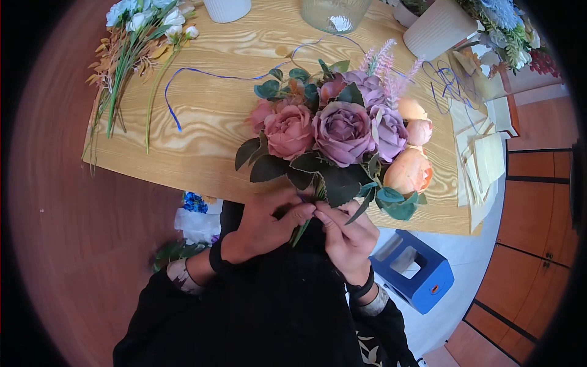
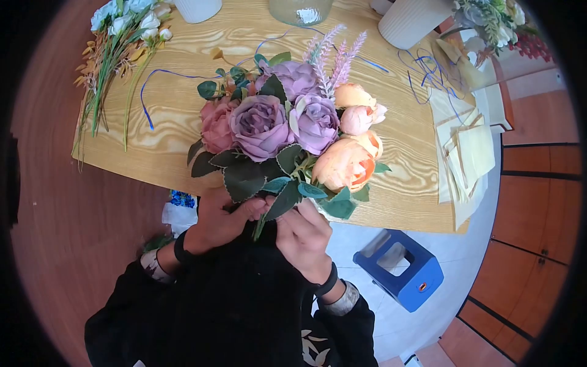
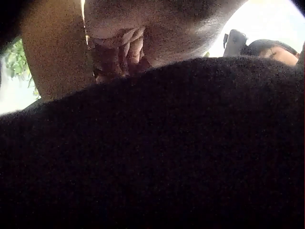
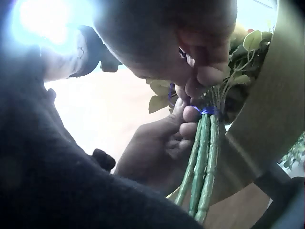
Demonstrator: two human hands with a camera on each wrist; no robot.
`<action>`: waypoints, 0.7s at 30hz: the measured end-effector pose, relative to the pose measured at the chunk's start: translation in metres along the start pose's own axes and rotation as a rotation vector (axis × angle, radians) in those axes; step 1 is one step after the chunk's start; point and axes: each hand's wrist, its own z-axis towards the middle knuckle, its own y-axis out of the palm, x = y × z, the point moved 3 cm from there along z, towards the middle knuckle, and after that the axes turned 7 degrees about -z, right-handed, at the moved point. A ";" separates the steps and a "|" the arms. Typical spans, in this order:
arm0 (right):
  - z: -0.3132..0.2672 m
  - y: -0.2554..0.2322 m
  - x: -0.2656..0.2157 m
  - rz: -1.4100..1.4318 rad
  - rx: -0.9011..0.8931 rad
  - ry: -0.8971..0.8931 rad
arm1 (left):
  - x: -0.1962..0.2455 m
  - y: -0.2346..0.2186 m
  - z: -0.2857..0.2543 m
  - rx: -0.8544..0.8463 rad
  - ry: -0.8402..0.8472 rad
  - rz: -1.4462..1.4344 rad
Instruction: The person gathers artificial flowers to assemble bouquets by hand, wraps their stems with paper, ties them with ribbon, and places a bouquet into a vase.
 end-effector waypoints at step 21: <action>0.003 0.008 0.003 0.086 -0.184 0.212 | 0.017 -0.008 -0.014 -0.032 0.645 0.503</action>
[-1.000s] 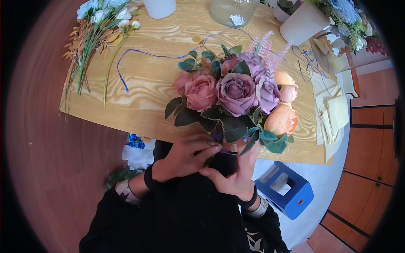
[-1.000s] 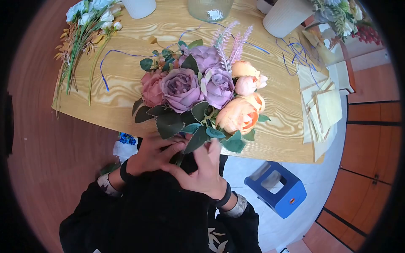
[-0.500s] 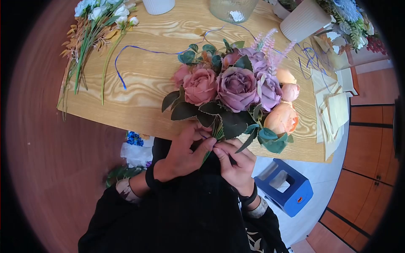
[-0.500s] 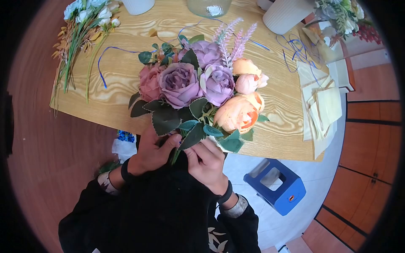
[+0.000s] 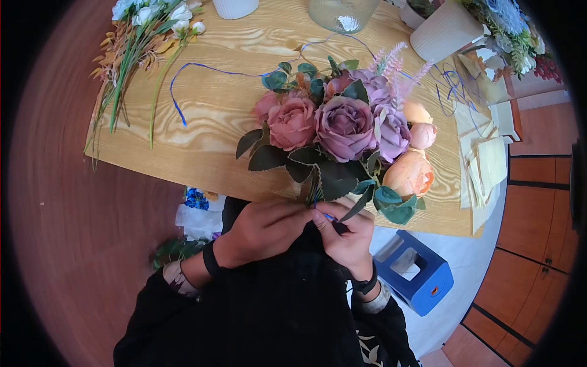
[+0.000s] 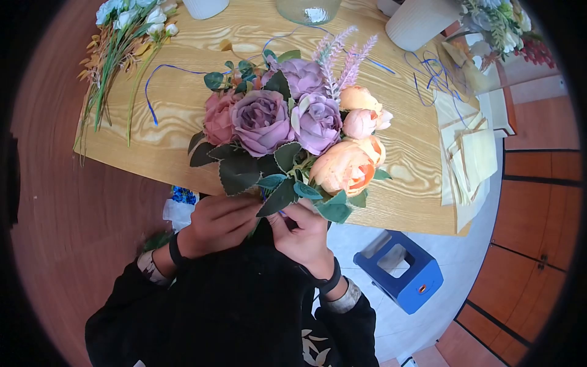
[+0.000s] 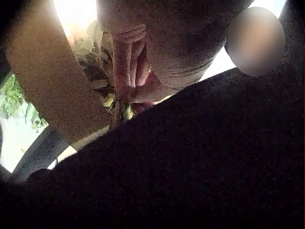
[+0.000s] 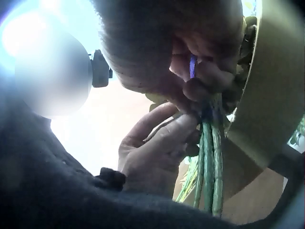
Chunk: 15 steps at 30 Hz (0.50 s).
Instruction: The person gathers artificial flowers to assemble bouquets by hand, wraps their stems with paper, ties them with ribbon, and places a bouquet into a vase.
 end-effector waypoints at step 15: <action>-0.002 0.006 0.006 0.133 -0.072 0.004 | -0.005 0.002 0.001 -0.106 -0.404 -0.093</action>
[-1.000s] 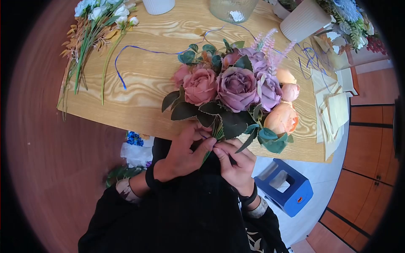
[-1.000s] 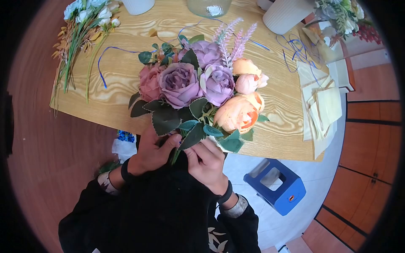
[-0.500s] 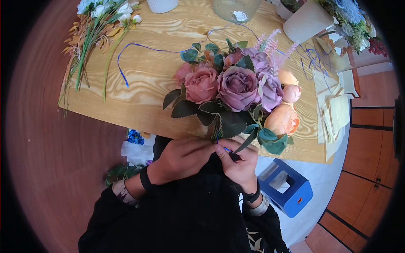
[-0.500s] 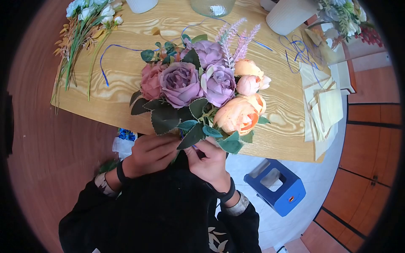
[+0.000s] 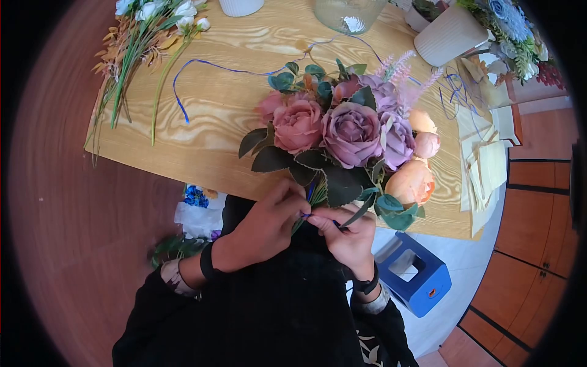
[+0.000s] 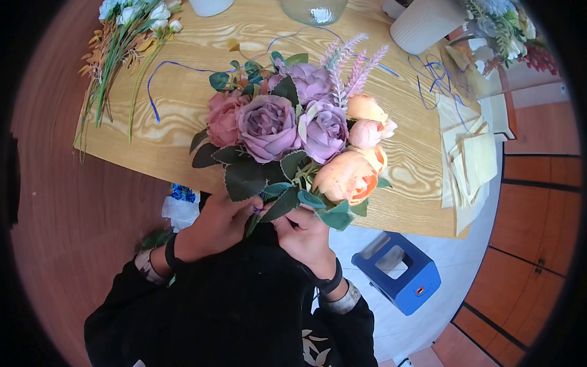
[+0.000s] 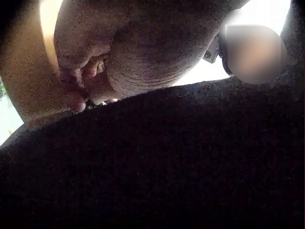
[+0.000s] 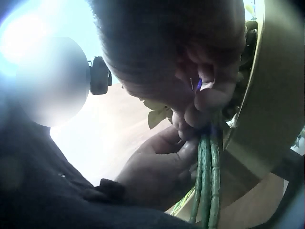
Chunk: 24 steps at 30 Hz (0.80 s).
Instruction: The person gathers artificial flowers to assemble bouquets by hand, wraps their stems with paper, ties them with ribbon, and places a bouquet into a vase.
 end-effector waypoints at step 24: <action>-0.038 -0.011 0.011 -0.641 0.124 -0.103 | -0.018 -0.020 -0.019 0.105 0.203 0.115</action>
